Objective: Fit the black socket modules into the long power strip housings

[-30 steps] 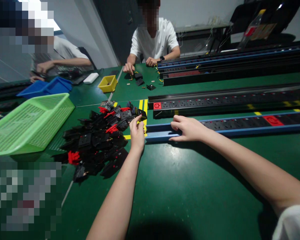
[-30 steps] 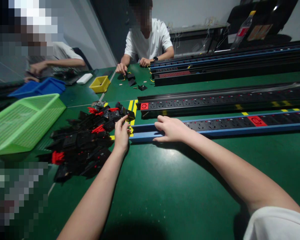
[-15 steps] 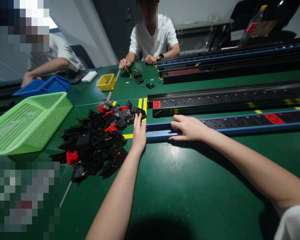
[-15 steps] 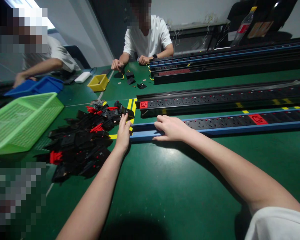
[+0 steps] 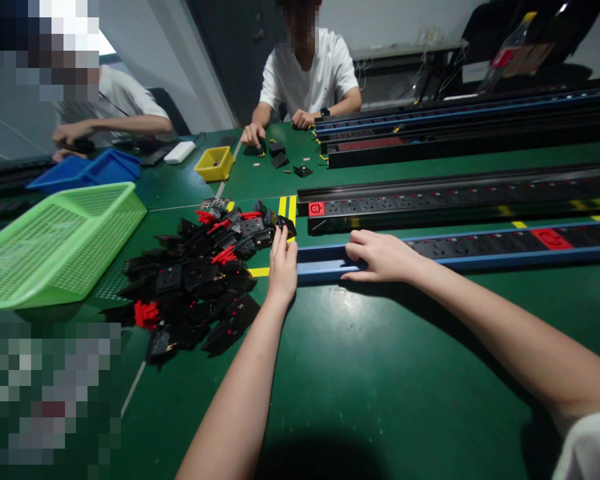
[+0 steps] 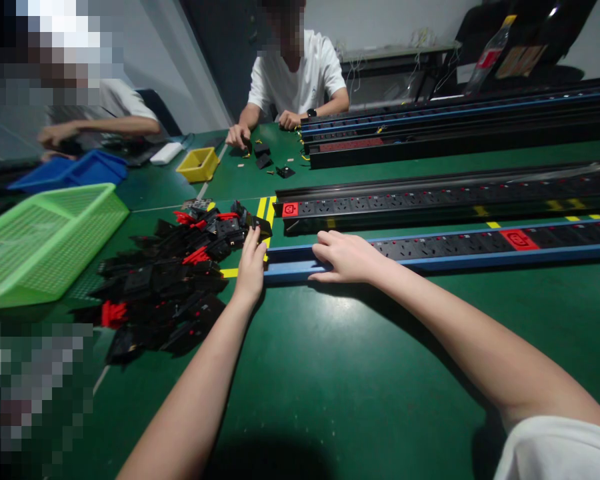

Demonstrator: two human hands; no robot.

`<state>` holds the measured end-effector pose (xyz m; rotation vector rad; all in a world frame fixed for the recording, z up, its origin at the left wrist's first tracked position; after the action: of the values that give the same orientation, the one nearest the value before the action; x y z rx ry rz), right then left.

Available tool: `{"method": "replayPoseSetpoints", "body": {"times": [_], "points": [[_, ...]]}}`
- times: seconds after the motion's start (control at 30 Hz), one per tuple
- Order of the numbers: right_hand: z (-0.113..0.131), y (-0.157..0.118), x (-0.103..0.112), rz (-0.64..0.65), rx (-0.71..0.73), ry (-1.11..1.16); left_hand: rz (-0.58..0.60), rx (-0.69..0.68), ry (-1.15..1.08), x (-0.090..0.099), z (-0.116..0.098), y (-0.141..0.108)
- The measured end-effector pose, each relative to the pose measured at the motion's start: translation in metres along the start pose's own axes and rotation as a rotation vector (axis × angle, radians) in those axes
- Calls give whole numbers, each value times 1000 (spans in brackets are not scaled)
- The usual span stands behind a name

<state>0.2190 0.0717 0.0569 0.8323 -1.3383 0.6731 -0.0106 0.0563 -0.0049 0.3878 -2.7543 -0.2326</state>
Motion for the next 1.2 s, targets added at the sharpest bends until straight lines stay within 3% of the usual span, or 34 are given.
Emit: {"method": "replayPoseSetpoints", "body": {"times": [0.2, 0.47, 1.0, 1.2], "points": [[0, -1, 0, 7, 3, -12, -57, -31, 48, 2, -2, -1], [0, -1, -1, 5, 9, -17, -220, -75, 47, 7, -7, -4], [0, -1, -1, 12, 7, -28, -307, -113, 44, 10, -12, -6], [1, 0, 0, 5, 4, -18, -326, -69, 56, 11, -15, -7]]}}
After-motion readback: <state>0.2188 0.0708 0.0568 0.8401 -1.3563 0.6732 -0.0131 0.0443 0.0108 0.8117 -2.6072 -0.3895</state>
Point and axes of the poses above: each hand's wrist, its own y-axis towards the middle knuckle, its own x-axis out of the back of the hand, z = x × y, the point moved 3 cm from there along y, towards the middle knuckle, and after that the axes turned 1 degree about z, right-handed, at the moved point
